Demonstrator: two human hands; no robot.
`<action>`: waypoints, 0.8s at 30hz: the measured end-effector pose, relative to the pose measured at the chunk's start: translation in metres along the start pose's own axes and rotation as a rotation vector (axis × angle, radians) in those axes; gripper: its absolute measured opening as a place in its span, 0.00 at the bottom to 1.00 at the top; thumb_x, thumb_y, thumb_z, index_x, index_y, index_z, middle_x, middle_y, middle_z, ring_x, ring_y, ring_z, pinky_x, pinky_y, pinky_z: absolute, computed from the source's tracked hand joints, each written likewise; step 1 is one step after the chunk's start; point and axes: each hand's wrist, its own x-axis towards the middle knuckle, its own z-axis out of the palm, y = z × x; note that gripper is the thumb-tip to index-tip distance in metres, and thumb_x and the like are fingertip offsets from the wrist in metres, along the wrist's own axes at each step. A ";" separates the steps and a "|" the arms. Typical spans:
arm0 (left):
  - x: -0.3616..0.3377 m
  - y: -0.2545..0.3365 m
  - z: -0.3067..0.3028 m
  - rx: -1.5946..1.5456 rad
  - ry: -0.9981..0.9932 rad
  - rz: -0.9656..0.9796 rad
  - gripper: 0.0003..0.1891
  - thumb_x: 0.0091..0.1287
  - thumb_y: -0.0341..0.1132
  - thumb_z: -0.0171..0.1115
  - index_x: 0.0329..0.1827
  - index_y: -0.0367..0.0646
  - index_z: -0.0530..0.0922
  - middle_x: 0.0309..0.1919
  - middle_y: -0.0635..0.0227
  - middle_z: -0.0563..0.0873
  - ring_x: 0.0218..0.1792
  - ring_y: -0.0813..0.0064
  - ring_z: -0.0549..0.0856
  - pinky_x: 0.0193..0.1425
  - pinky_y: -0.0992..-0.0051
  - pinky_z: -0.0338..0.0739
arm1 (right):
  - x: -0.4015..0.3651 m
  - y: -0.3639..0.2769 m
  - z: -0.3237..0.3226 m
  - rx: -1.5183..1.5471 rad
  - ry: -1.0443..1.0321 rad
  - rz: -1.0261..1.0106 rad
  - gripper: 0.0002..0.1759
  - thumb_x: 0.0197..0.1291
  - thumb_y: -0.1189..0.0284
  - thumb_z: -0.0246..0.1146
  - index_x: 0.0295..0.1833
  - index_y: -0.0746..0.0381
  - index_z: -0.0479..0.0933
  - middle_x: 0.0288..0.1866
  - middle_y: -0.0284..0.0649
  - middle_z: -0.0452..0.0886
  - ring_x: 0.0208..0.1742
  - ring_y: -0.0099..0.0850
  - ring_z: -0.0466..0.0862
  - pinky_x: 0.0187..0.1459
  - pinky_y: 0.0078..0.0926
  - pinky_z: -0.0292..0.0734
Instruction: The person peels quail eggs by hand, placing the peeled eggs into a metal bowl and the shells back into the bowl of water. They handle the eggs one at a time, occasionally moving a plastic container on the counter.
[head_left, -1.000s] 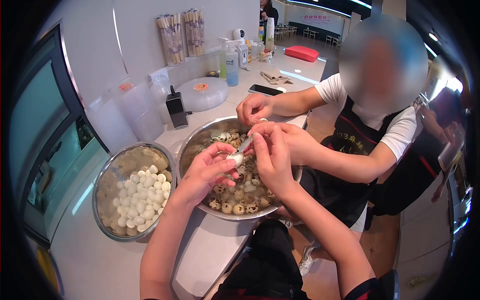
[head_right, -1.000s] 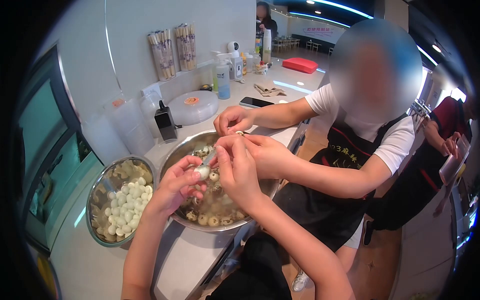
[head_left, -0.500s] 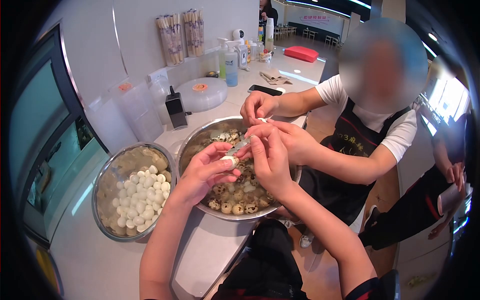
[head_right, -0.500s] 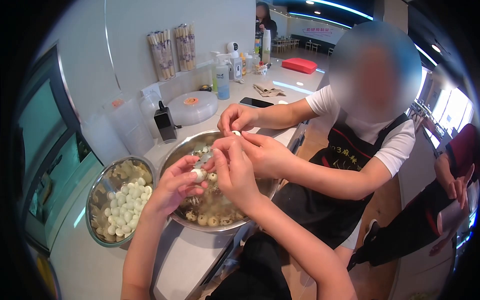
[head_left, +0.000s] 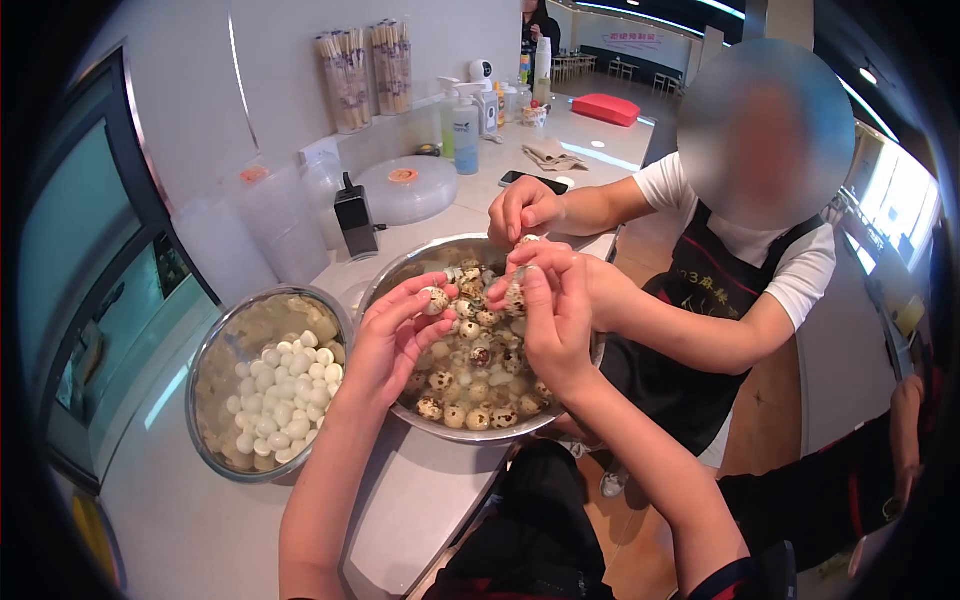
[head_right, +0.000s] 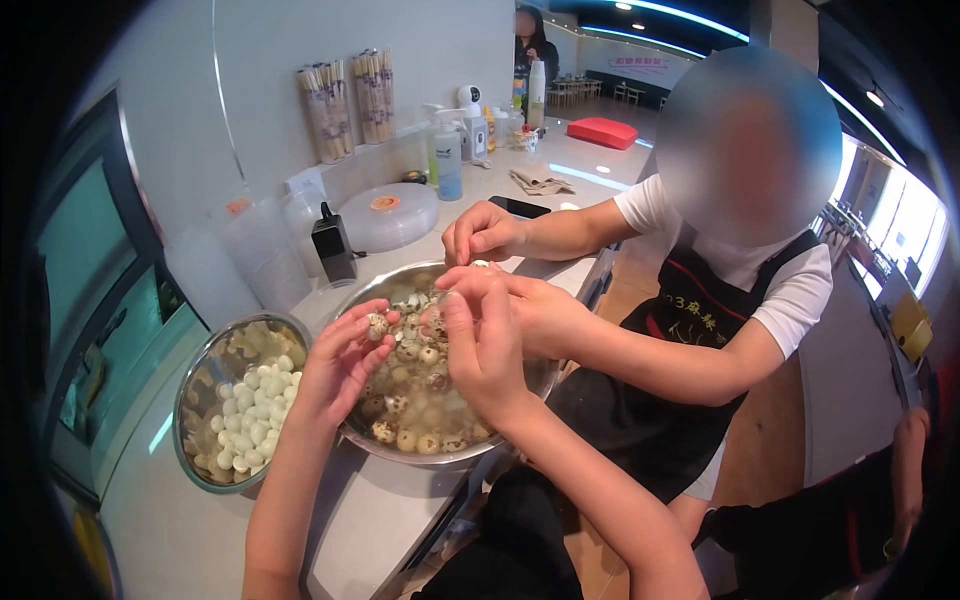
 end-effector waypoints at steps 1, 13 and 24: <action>0.000 0.000 0.001 -0.001 0.005 0.004 0.17 0.61 0.33 0.53 0.51 0.36 0.70 0.40 0.63 0.78 0.35 0.78 0.80 0.42 0.83 0.77 | 0.000 0.001 0.000 -0.127 -0.054 -0.060 0.04 0.60 0.79 0.46 0.40 0.68 0.63 0.43 0.45 0.68 0.32 0.25 0.76 0.34 0.20 0.75; -0.004 0.000 0.003 0.007 -0.104 0.028 0.21 0.57 0.32 0.60 0.54 0.38 0.68 0.37 0.69 0.79 0.32 0.84 0.77 0.36 0.86 0.73 | -0.001 -0.011 0.009 -0.272 -0.276 0.000 0.07 0.51 0.77 0.58 0.37 0.65 0.72 0.39 0.40 0.73 0.36 0.31 0.76 0.36 0.23 0.71; -0.002 -0.002 0.002 0.048 -0.075 0.005 0.16 0.59 0.34 0.58 0.49 0.39 0.71 0.36 0.72 0.79 0.32 0.86 0.75 0.37 0.85 0.71 | 0.000 -0.001 0.003 -0.358 -0.331 -0.159 0.07 0.49 0.79 0.60 0.36 0.64 0.72 0.37 0.37 0.73 0.30 0.29 0.75 0.32 0.23 0.71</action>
